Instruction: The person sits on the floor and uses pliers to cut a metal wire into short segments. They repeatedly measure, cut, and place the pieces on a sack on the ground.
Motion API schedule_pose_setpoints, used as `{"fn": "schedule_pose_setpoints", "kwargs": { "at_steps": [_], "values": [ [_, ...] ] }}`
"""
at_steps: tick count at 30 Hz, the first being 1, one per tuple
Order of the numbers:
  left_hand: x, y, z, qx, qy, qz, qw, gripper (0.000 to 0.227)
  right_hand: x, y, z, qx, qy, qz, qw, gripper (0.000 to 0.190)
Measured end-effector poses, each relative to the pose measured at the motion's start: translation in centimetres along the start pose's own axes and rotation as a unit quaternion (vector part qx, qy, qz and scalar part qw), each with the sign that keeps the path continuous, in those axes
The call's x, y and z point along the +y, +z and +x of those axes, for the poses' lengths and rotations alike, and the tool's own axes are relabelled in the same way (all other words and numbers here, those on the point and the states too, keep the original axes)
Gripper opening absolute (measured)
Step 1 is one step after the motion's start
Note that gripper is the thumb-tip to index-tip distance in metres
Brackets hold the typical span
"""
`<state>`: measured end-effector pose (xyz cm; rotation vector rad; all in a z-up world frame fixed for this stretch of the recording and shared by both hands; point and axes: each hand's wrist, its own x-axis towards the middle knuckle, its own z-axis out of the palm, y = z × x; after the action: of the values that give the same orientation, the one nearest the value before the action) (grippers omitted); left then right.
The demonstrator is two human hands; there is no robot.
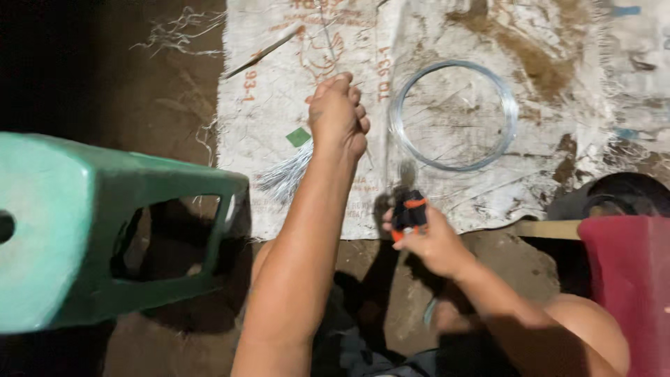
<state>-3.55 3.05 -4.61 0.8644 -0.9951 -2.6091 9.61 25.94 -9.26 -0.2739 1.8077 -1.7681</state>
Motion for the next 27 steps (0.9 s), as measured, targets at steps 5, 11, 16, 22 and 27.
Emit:
{"fn": "schedule_pose_setpoints", "kwargs": {
  "at_steps": [5, 11, 16, 22, 27],
  "values": [
    [1.4, 1.0, -2.5, 0.024, 0.009, 0.015, 1.000, 0.013, 1.3, 1.0, -1.4, -0.026, -0.001, -0.091, 0.996, 0.045],
    [0.6, 0.4, -1.7, 0.077, 0.028, 0.007, 0.997, 0.016, 0.8, 1.1, -0.8, -0.009, -0.014, -0.176, 0.984, 0.044],
    [-0.8, 0.2, 0.0, 0.094, 0.056, 0.008, 0.994, 0.019, 0.2, 1.0, -0.4, -0.025, -0.016, -0.196, 0.980, 0.040],
    [-1.3, -0.2, 1.4, 0.140, 0.082, 0.007, 0.987, 0.024, -0.1, 1.2, 0.0, -0.010, -0.046, -0.213, 0.976, 0.040],
    [-1.0, -0.1, 1.4, 0.156, 0.076, 0.023, 0.985, 0.025, -0.2, 1.2, 0.5, 0.034, -0.028, -0.260, 0.965, 0.044]
  ]
}}
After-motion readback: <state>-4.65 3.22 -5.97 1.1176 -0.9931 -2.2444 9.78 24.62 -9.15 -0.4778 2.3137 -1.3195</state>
